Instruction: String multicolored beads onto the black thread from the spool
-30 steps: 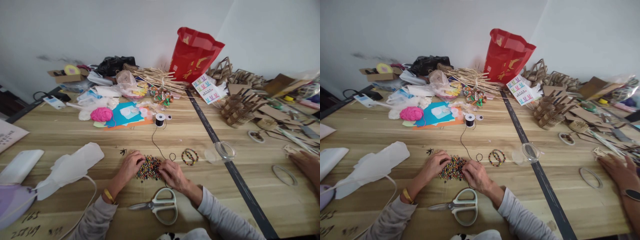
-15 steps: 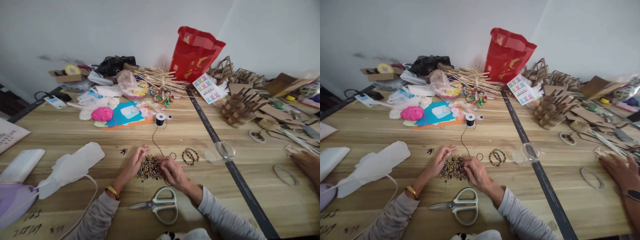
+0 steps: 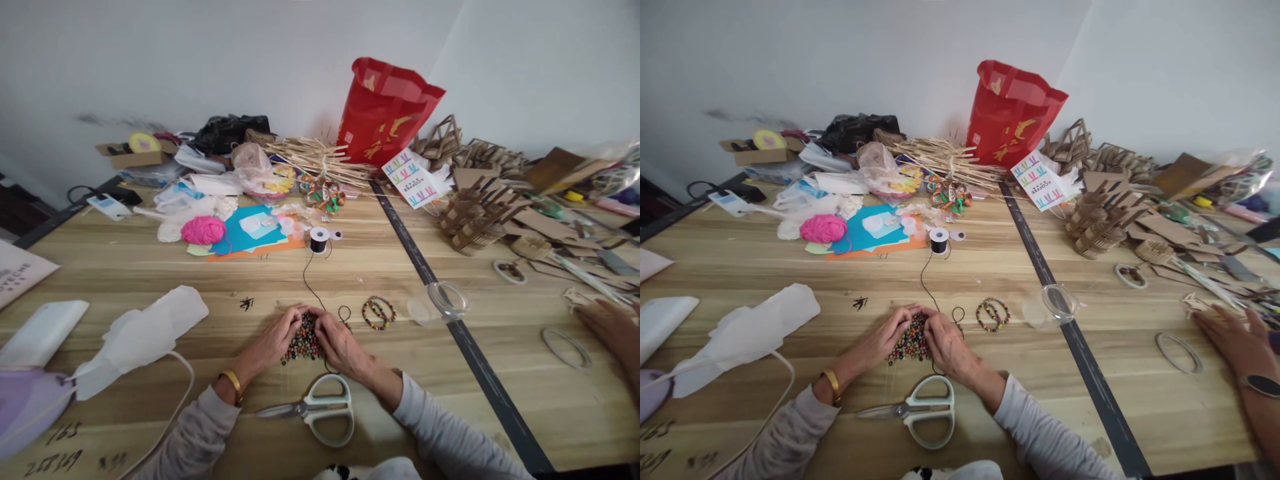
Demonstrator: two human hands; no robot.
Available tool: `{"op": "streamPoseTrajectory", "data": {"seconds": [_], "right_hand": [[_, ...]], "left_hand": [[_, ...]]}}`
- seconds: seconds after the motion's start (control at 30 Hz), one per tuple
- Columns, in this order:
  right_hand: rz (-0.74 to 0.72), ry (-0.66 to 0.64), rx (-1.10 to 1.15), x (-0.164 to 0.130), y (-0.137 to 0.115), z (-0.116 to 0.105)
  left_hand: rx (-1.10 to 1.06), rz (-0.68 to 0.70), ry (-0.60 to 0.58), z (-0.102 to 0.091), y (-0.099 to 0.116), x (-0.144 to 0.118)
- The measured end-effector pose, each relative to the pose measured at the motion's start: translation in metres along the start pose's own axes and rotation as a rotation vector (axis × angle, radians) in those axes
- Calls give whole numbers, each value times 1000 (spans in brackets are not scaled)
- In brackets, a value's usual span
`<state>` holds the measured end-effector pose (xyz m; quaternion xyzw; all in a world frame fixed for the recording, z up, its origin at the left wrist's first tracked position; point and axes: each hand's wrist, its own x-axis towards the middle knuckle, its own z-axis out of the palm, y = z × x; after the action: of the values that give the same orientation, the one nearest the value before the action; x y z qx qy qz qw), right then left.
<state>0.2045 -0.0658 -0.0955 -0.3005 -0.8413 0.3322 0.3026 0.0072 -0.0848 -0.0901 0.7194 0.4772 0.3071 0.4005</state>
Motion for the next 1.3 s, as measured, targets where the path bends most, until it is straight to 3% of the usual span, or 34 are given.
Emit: {"op": "streamPoseTrajectory", "data": {"seconds": [0.57,1.03,1.17,1.3], "right_hand": [[-25,-28,-47,-9,-11,0],[-22,13,17,-7,-7,-7],[-3,106,86,-3,-9,-18],[169,174,198,-2,-12,-44]], "left_hand": [[7,-68,44,14,15,-8],[-202,-134,116,-3,14,-3],[-260,-133,158,-9,11,-3],[-268,-91,190,-14,10,-4]]}}
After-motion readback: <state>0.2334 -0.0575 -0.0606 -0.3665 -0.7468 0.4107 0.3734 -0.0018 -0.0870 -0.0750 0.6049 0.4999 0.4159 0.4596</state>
